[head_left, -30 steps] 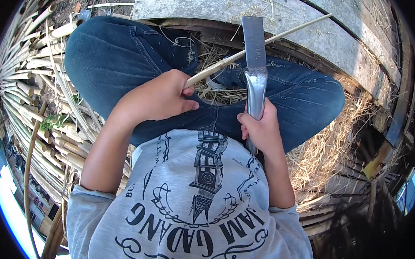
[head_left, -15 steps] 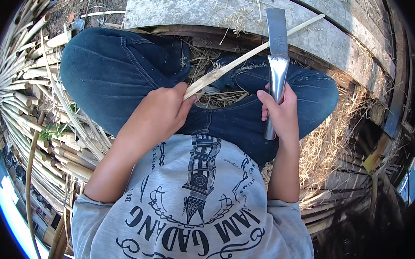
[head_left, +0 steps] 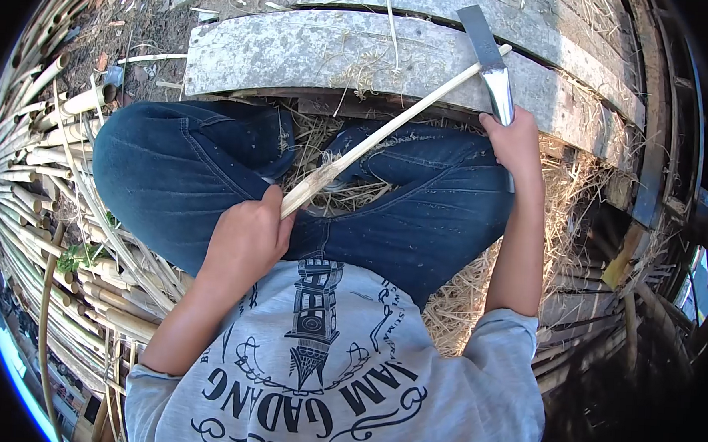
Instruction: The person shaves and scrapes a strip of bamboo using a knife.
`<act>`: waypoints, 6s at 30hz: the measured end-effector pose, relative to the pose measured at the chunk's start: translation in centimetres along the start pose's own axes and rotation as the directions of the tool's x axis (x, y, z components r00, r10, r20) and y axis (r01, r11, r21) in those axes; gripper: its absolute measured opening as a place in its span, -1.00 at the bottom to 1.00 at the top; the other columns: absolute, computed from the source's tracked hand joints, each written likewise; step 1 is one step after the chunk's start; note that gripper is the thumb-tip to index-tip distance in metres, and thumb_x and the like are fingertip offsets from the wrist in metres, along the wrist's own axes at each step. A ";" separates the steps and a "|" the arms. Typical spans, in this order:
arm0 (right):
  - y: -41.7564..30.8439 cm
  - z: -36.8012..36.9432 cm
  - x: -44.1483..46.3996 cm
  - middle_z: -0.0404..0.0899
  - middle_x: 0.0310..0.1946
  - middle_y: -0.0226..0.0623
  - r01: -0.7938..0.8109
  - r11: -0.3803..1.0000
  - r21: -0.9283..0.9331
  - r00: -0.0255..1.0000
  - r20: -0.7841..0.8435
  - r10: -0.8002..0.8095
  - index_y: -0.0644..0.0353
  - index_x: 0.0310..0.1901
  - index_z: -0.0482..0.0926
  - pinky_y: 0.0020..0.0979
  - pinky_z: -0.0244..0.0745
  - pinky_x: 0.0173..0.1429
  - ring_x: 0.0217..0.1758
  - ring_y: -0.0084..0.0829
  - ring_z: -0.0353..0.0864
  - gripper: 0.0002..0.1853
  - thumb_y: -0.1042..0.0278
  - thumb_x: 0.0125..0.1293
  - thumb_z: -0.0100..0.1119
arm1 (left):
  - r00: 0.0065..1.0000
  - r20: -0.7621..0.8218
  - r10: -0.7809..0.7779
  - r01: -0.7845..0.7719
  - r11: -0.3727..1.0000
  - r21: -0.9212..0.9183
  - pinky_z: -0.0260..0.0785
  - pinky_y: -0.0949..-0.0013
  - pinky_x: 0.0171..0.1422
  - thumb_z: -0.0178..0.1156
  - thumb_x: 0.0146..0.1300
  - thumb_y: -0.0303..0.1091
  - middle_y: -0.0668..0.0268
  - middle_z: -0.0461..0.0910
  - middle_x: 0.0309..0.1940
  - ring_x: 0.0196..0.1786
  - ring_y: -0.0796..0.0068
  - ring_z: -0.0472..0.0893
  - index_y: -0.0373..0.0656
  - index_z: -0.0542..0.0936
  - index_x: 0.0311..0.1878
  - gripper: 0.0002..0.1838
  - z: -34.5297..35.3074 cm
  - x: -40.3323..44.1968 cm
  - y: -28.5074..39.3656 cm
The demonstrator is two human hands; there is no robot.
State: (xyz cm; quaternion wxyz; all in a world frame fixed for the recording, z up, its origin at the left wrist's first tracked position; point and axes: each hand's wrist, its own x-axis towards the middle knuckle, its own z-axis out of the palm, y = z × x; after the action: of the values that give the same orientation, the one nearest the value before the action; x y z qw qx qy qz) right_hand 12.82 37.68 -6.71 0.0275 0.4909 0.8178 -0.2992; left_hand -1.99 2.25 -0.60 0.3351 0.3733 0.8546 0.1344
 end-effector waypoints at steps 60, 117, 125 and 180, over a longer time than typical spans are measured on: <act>-0.6 -0.9 -3.4 0.44 -0.68 -0.30 -0.205 0.948 0.246 0.968 0.192 0.159 0.38 -0.28 0.44 -0.42 0.36 -0.67 -0.73 -0.50 0.46 -0.86 0.62 0.08 0.07 | 0.999 0.038 -0.016 0.013 0.998 0.057 0.46 -0.07 -0.32 0.20 0.28 -0.39 -0.10 0.57 -0.58 -0.45 -0.17 0.61 -0.33 0.46 -0.28 -0.81 0.2 0.5 -0.4; -1.9 -1.1 -5.9 0.44 -0.62 -0.33 -0.327 0.886 0.328 0.887 0.431 0.168 0.36 -0.13 0.40 -0.44 0.38 -0.67 -0.72 -0.53 0.42 -0.74 0.65 0.11 0.13 | 0.997 0.062 -0.053 0.049 0.997 0.066 0.47 -0.04 -0.33 0.23 0.23 -0.42 -0.05 0.57 -0.60 -0.46 -0.12 0.62 -0.32 0.47 -0.26 -0.83 0.4 0.6 -0.3; -2.8 -0.2 -7.5 0.44 -0.63 -0.34 -0.307 0.878 0.366 0.885 0.450 0.122 0.40 -0.07 0.43 -0.46 0.36 -0.67 -0.73 -0.54 0.43 -0.69 0.69 0.09 0.13 | 0.996 0.058 -0.068 0.064 0.996 0.062 0.43 -0.08 -0.33 0.22 0.25 -0.42 -0.07 0.55 -0.60 -0.45 -0.16 0.60 -0.31 0.45 -0.26 -0.83 0.3 0.7 -0.6; -2.7 3.8 -12.1 0.43 -0.48 -0.35 -0.288 0.721 0.630 0.938 0.336 0.081 0.31 0.09 0.32 -0.49 0.40 -0.60 -0.64 -0.60 0.45 -0.57 0.61 0.20 0.22 | 0.999 0.031 -0.013 0.010 0.993 0.121 0.51 -0.03 -0.35 0.20 0.28 -0.34 -0.05 0.60 -0.59 -0.48 -0.10 0.65 -0.32 0.49 -0.28 -0.79 0.2 0.8 -0.1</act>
State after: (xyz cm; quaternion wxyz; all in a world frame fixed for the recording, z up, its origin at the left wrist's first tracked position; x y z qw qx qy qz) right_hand 15.89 25.30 -4.46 -0.0036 0.4990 0.5884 -0.6362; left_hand -2.26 2.77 -1.15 0.3262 0.3901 0.8578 0.0743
